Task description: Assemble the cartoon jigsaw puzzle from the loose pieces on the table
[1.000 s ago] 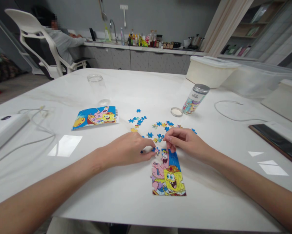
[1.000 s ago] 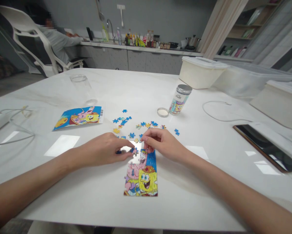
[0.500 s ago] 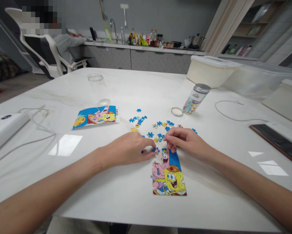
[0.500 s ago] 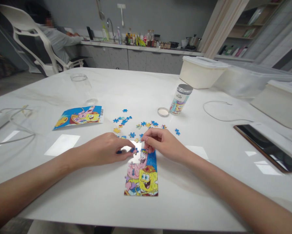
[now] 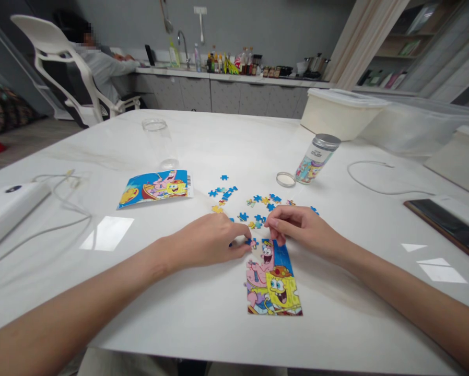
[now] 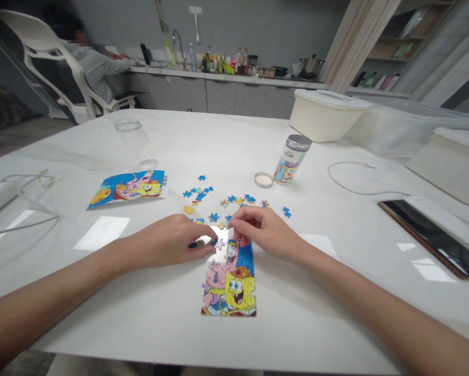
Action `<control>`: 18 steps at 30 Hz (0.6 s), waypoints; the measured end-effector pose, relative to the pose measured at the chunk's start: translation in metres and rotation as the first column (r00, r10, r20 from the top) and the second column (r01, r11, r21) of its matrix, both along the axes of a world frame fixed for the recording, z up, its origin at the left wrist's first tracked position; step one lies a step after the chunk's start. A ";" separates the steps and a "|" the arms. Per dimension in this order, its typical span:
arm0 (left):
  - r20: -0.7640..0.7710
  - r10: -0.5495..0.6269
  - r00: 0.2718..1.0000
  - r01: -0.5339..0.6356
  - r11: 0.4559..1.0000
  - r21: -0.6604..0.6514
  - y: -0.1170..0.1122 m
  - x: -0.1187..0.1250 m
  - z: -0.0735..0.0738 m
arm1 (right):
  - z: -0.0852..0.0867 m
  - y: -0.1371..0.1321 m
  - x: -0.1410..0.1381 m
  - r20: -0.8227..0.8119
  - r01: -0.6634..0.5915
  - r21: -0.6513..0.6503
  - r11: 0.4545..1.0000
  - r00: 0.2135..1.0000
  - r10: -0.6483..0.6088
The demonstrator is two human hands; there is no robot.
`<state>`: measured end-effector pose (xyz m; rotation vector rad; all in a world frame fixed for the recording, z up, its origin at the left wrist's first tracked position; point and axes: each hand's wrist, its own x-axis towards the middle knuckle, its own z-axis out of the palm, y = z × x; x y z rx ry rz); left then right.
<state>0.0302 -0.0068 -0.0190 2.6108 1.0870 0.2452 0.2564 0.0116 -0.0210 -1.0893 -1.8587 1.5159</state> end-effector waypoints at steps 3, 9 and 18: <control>-0.005 0.005 1.000 -0.005 1.000 -0.007 -0.001 0.001 0.001 | -0.001 0.000 0.000 -0.001 -0.006 0.000 1.000 1.000 0.006; -0.009 0.013 1.000 -0.013 1.000 -0.001 -0.002 0.003 0.002 | -0.003 0.001 0.001 -0.001 -0.010 0.016 1.000 1.000 0.010; -0.009 0.027 1.000 -0.027 0.999 0.026 -0.002 0.002 -0.003 | 0.001 -0.001 0.001 0.015 0.000 -0.019 1.000 1.000 0.000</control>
